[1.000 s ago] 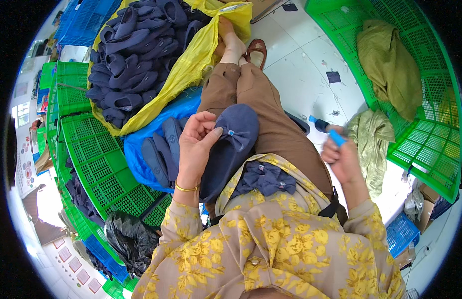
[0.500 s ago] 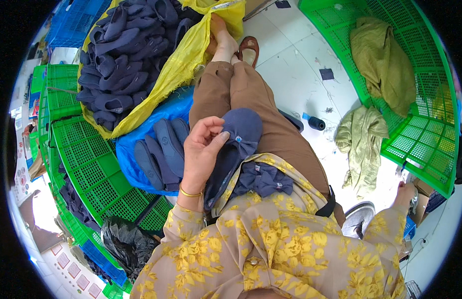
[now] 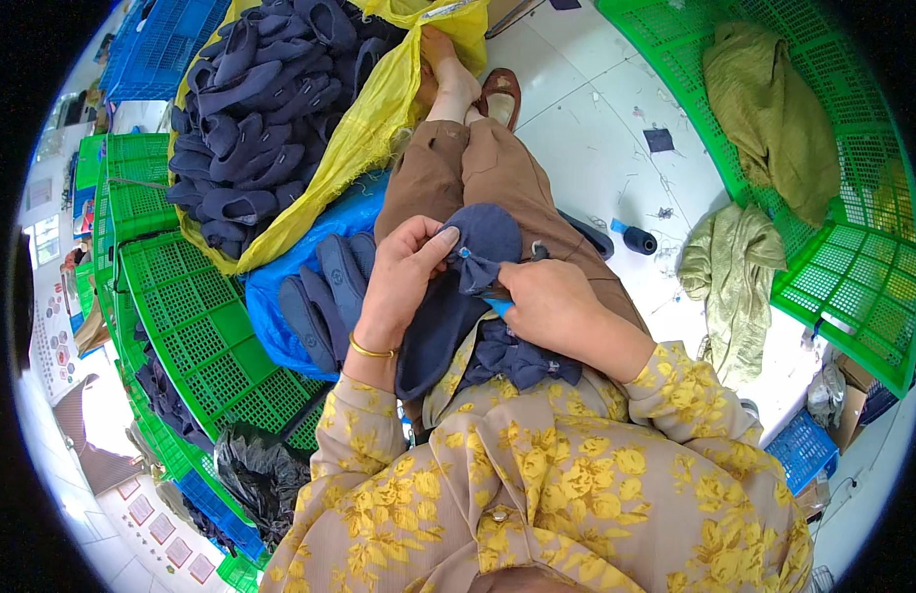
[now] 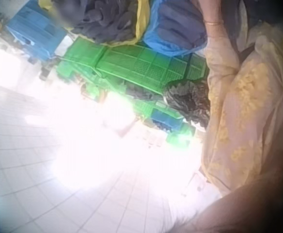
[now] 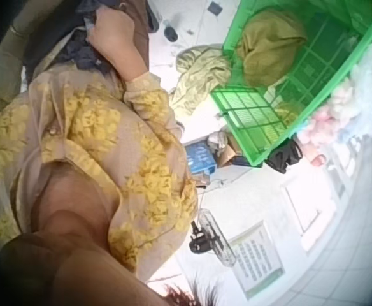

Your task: The person sits on the floor and sews a small blue fabric piece onto the upper part of a dark blue slipper using a needle and thread. They repeatedly pull the thread through the fabric and adjust the slipper while working.

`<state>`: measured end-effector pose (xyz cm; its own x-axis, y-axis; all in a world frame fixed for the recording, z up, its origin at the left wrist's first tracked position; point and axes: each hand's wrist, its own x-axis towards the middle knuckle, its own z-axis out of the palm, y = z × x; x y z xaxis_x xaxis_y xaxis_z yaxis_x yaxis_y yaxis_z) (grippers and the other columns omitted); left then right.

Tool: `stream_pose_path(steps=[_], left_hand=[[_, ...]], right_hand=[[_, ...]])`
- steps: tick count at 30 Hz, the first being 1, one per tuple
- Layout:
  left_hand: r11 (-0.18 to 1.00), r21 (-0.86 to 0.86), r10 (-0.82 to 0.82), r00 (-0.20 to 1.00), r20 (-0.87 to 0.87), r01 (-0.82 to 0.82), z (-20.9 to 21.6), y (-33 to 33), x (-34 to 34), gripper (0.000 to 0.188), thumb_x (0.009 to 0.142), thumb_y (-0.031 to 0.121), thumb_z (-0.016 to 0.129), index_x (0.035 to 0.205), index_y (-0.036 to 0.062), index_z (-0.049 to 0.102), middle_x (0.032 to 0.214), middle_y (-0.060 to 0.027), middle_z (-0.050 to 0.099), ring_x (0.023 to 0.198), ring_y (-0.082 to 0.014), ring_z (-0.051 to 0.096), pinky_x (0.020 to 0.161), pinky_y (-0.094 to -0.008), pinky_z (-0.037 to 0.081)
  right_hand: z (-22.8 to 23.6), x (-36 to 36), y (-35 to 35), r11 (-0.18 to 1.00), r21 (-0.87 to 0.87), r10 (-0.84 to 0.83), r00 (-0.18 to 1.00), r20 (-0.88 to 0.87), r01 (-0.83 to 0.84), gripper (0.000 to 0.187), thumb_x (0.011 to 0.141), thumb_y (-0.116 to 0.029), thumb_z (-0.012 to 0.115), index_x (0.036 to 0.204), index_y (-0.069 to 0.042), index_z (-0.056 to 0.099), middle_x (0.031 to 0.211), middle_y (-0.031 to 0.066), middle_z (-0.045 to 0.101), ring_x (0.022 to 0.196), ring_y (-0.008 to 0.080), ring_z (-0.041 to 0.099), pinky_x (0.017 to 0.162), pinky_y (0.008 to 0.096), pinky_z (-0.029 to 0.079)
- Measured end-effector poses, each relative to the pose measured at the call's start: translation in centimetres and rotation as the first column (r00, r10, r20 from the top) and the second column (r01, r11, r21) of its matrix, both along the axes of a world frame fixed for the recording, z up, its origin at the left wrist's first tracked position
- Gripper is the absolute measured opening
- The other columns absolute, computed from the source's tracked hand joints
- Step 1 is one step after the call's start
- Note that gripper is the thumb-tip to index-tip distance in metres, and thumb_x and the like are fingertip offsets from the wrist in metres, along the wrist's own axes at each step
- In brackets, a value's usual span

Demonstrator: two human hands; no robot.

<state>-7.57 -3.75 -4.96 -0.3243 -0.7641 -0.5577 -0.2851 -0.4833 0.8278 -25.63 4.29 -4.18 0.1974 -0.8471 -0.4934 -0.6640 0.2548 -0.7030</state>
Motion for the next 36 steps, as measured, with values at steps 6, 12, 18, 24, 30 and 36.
stream_pose_path(steps=[6,12,18,24,30,36], left_hand=[[0.992,0.031,0.124,0.992,-0.037,-0.123,-0.6,0.7,-0.3,0.013,0.094,0.022,0.062,0.088,0.0102,0.062,0.074,0.0077,0.054,0.065,-0.0019,0.043,0.059,-0.0177,0.035],[0.986,0.047,0.164,0.985,-0.046,-0.162,-1.5,1.2,-0.7,0.015,0.095,0.022,0.061,0.085,0.0112,0.059,0.07,0.0079,0.05,0.06,-0.0012,0.041,0.054,-0.017,0.032],[0.955,0.125,0.276,0.96,-0.038,-0.27,-1.2,1.2,-1.2,0.015,0.096,0.021,0.061,0.085,0.0111,0.058,0.068,0.0062,0.05,0.058,-0.002,0.042,0.051,-0.0173,0.032],[0.941,0.156,0.311,0.949,-0.048,-0.3,-1.5,1.4,-1.1,0.014,0.095,0.02,0.062,0.087,0.0101,0.058,0.067,0.0052,0.05,0.054,-0.0026,0.041,0.048,-0.0176,0.032],[0.931,0.186,0.326,0.945,-0.039,-0.314,-1.0,1.8,-1.5,0.013,0.095,0.02,0.062,0.089,0.009,0.058,0.067,0.0052,0.05,0.054,-0.0028,0.041,0.047,-0.0176,0.031],[0.969,-0.201,0.158,0.986,0.053,-0.144,-1.9,1.9,-0.4,0.007,0.091,0.009,0.065,0.094,0.0067,0.059,0.076,0.0059,0.05,0.06,-0.0011,0.042,0.052,-0.0171,0.034]], right_hand=[[-0.6,-0.1,-0.3,0.865,0.291,-0.49,0.571,0.658,0.408,0.02,0.091,-0.019,0.066,0.09,0.0,0.07,0.085,0.0018,0.07,0.077,0.0084,0.062,0.071,0.0265,0.05],[-3.0,-0.4,-0.6,0.701,-0.694,-0.177,0.983,0.054,0.164,0.026,0.074,-0.004,0.067,0.1,-0.002,0.066,0.088,0.0109,0.068,0.076,0.0263,0.066,0.063,0.0331,0.051],[-2.5,-0.2,-0.5,0.734,-0.678,-0.113,0.99,-0.087,0.025,0.018,0.068,-0.006,0.065,0.078,-0.007,0.05,0.074,0.0092,0.057,0.066,0.0305,0.059,0.054,0.0392,0.046],[-3.1,-0.1,0.0,0.799,-0.58,-0.086,0.985,0.151,0.159,0.017,0.071,-0.009,0.065,0.075,-0.006,0.049,0.07,0.0119,0.053,0.064,0.0339,0.056,0.053,0.041,0.042],[-1.6,-1.3,2.4,0.855,-0.476,-0.113,0.97,0.215,0.205,0.015,0.073,-0.009,0.063,0.076,-0.004,0.049,0.07,0.0139,0.052,0.065,0.0364,0.055,0.054,0.0432,0.04],[-1.7,-1.8,2.8,0.886,-0.351,-0.209,0.937,0.28,0.303,0.008,0.082,-0.006,0.06,0.089,-0.003,0.057,0.079,0.0147,0.059,0.069,0.0315,0.059,0.06,0.0366,0.046]])
